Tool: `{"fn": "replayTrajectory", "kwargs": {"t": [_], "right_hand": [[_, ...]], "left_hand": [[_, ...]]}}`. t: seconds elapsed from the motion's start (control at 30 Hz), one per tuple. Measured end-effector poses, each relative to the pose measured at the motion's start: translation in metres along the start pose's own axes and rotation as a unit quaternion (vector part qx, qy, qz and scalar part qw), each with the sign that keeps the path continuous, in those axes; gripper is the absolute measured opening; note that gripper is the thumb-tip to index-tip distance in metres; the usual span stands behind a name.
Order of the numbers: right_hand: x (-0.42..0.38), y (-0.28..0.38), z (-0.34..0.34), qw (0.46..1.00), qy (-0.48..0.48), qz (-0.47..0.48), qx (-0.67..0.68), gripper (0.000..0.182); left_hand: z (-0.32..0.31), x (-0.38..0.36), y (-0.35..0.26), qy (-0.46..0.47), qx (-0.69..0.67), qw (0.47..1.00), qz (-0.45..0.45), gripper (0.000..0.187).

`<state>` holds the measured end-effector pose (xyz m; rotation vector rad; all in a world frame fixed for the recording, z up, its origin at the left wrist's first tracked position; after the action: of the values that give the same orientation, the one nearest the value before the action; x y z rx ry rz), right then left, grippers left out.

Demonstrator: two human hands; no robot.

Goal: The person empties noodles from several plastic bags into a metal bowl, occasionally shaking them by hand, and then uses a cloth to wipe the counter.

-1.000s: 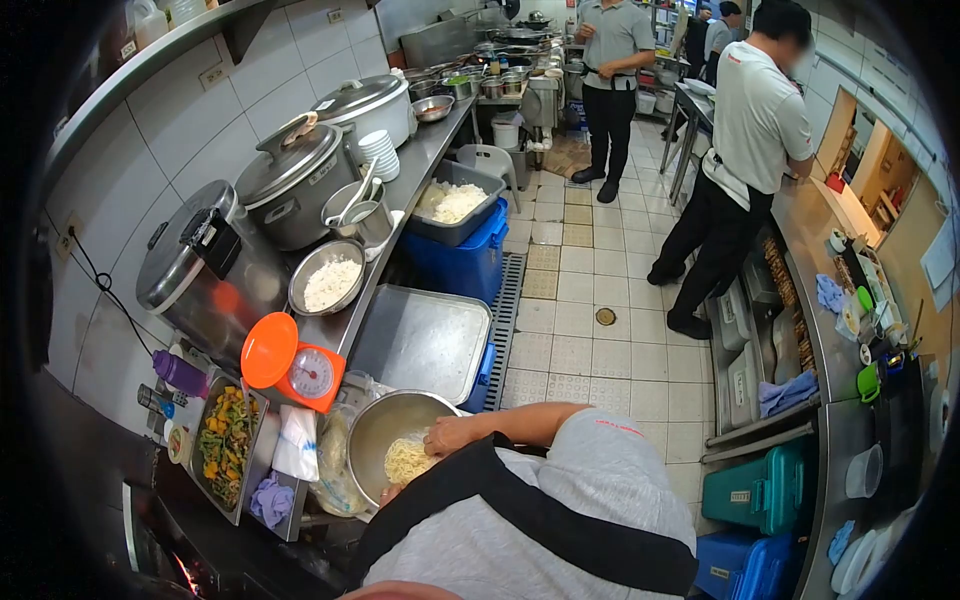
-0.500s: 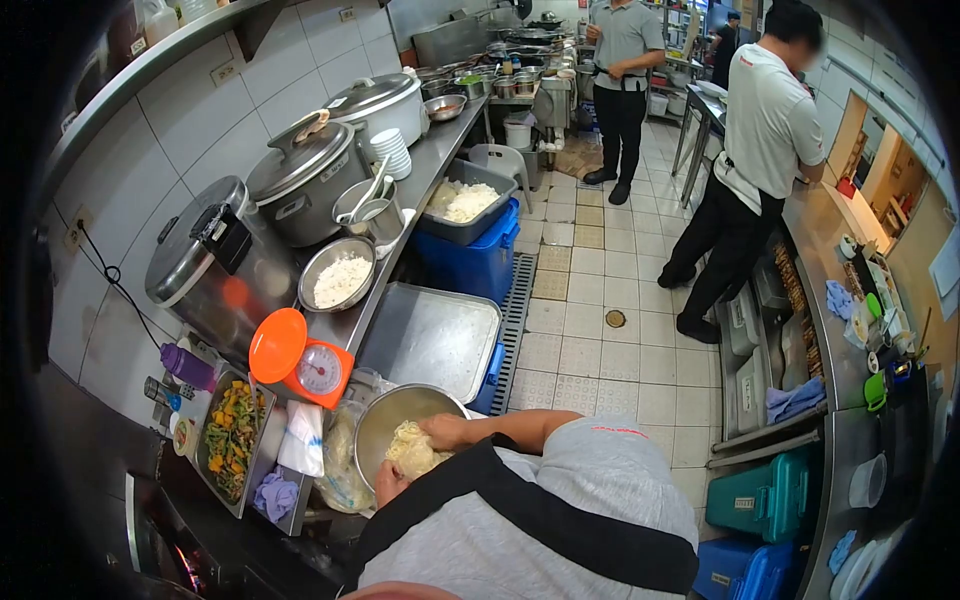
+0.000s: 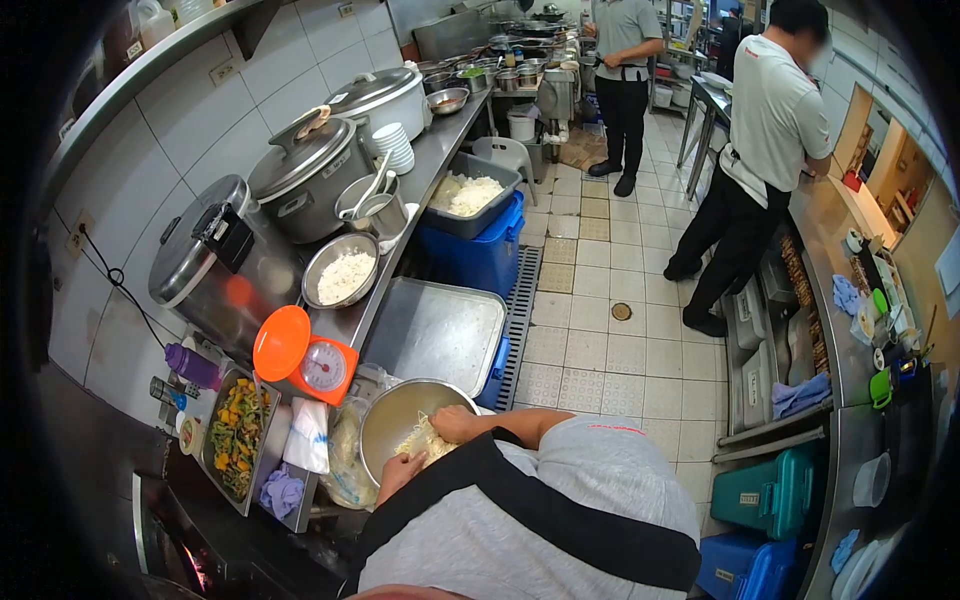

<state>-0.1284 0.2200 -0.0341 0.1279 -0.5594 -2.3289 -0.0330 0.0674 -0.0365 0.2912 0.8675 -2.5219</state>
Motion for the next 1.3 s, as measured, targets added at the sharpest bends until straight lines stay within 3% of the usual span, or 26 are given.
{"fn": "replayTrajectory", "kwargs": {"t": [0.13, 0.2, 0.33, 0.4, 0.53, 0.63, 0.7, 0.83, 1.03, 1.13, 1.17, 1.23, 1.3], "right_hand": [[-0.007, 0.006, 0.02, 0.999, 0.014, 0.045, 0.011, 0.033], [-0.015, 0.016, 0.026, 0.988, 0.096, 0.104, 0.06, 0.044], [-0.019, 0.022, 0.027, 0.994, 0.085, 0.067, 0.028, 0.058], [-0.016, 0.024, 0.02, 0.998, 0.032, 0.051, 0.008, 0.064], [-0.006, 0.017, 0.005, 0.998, 0.022, 0.062, -0.005, 0.054], [0.007, 0.003, -0.008, 1.0, 0.008, 0.015, -0.008, 0.039], [0.016, -0.003, -0.016, 0.999, 0.025, -0.022, -0.002, 0.03], [0.017, -0.009, -0.008, 0.996, 0.018, -0.09, 0.021, 0.03], [-0.01, -0.011, 0.001, 0.975, 0.158, -0.013, 0.155, 0.051], [-0.021, 0.005, 0.007, 0.98, 0.116, 0.035, 0.16, 0.059], [-0.024, 0.0, -0.009, 0.98, 0.115, 0.034, 0.16, 0.059], [-0.019, 0.002, 0.0, 0.986, -0.006, 0.038, 0.164, 0.057], [-0.015, -0.004, -0.003, 0.987, -0.004, -0.005, 0.158, 0.056]], "left_hand": [[0.003, -0.003, -0.016, -0.03, 0.076, 0.994, -0.079, 0.044], [-0.002, 0.008, -0.006, -0.089, 0.101, 0.987, -0.092, 0.036], [-0.009, 0.024, -0.008, -0.157, 0.07, 0.98, -0.105, 0.029], [-0.008, 0.024, -0.012, -0.183, 0.086, 0.974, -0.097, 0.027], [0.011, -0.002, -0.024, -0.174, 0.066, 0.978, -0.093, 0.028], [0.017, -0.029, -0.04, -0.087, -0.008, 0.989, -0.116, 0.035], [0.026, -0.047, -0.062, -0.164, 0.037, 0.933, -0.319, 0.04], [0.01, -0.035, -0.053, -0.184, 0.072, 0.938, -0.284, 0.041], [-0.005, 0.01, -0.018, -0.211, 0.033, 0.959, -0.184, 0.02], [-0.003, 0.027, -0.014, -0.23, 0.025, 0.958, -0.168, 0.017], [-0.006, 0.034, -0.006, -0.223, 0.014, 0.962, -0.154, 0.018], [-0.004, 0.036, 0.0, -0.219, 0.005, 0.966, -0.138, 0.019], [-0.005, 0.033, 0.01, -0.192, -0.038, 0.977, -0.089, 0.026]]}}
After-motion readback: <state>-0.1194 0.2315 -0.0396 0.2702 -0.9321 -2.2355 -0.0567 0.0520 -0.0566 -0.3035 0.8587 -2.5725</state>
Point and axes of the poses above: each hand's wrist, its own x-axis towards the middle knuckle, its own z-axis out of the back of the hand, y = z × x, the point moved 6 cm from there along x, towards the middle knuckle, and after that the axes turned 14 degrees about -y, right-handed, at the moved point
